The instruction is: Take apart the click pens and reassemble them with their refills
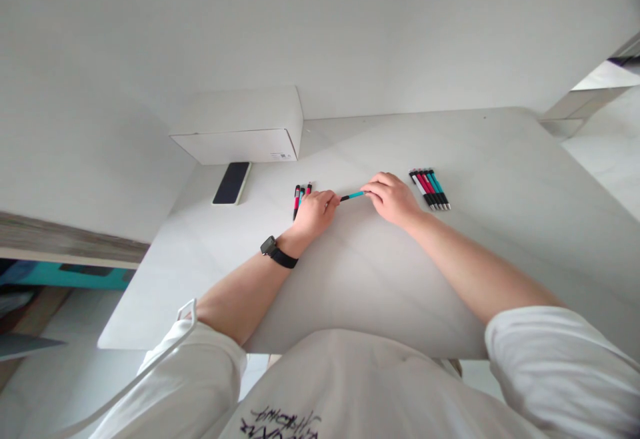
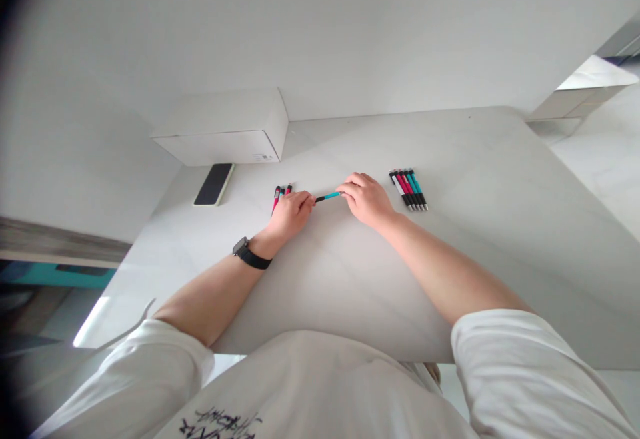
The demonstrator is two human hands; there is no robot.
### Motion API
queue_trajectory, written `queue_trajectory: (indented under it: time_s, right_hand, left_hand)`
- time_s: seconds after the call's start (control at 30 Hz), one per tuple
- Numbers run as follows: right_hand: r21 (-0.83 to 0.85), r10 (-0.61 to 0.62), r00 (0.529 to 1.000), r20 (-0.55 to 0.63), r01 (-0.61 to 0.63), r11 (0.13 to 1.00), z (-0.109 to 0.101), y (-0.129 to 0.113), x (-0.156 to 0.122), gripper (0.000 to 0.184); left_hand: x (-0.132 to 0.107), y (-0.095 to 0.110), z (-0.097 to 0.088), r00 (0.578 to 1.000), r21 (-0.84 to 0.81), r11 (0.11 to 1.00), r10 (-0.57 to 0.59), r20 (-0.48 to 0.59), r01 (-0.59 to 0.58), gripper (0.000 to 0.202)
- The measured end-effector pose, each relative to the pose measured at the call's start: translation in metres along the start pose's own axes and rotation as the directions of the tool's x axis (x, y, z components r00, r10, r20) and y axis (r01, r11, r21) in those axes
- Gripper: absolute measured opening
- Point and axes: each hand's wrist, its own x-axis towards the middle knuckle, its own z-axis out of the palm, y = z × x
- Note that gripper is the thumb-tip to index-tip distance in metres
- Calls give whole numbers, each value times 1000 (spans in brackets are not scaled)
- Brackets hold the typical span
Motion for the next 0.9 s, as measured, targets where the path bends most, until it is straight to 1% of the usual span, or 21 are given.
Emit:
queue_trajectory:
  time_s: [0.07, 0.1, 0.17, 0.27, 0.3, 0.43, 0.53, 0.63, 0.67, 0.7, 0.8, 0.83, 0.9]
  right_hand:
    - [3, 6, 1000, -11, -6, 1000, 0, 0, 0, 28]
    - [4, 10, 1000, -16, -10, 1000, 0, 1, 0, 28]
    - [9, 19, 1000, -24, -19, 1000, 1, 1, 0, 28]
    - [18, 14, 1000, -19, -14, 1000, 1, 2, 0, 27]
    - [22, 12, 1000, -17, -12, 1000, 1, 2, 0, 27]
    - [23, 26, 999, -21, -26, 999, 0, 1, 0, 28]
    - [17, 33, 999, -28, -32, 999, 0, 0, 0, 27]
    - [19, 22, 1000, -21, -21, 1000, -1, -1, 0, 26]
    - [19, 19, 1000, -19, -18, 1000, -1, -1, 0, 26]
    - [18, 17, 1000, -17, -17, 1000, -1, 0, 0, 25]
    - [9, 15, 1000, -23, -15, 1000, 0, 0, 0, 25]
    - [7, 13, 1000, -29, -13, 1000, 0, 1, 0, 25]
    - [4, -2, 999, -39, 2, 1000, 1, 2, 0, 25]
  left_hand:
    - [0, 0, 0, 999, -3, 1000, 0, -33, 0, 15]
    - [0, 0, 1, 999, -13, 1000, 1, -51, -2, 14]
    - [0, 0, 0, 999, -27, 1000, 7, -54, -9, 16]
    - [0, -1, 0, 1000, -16, 1000, 16, -7, -16, 33]
    - [0, -1, 0, 1000, -8, 1000, 16, -1, -16, 35]
    - [0, 0, 1, 999, 3, 1000, 3, -48, -3, 14]
    - [0, 1, 0, 999, -18, 1000, -7, -51, 6, 18]
    - [0, -1, 1, 1000, -18, 1000, -1, -2, 1, 34]
    - [1, -2, 1, 1000, -10, 1000, 2, 4, -2, 35]
    - [1, -3, 1, 1000, -1, 1000, 3, 2, -3, 33]
    - [1, -2, 1, 1000, 15, 1000, 2, -26, -2, 16]
    - [1, -1, 0, 1000, 17, 1000, -1, -31, 1, 16]
    - [1, 2, -2, 1000, 21, 1000, -14, -24, 14, 22]
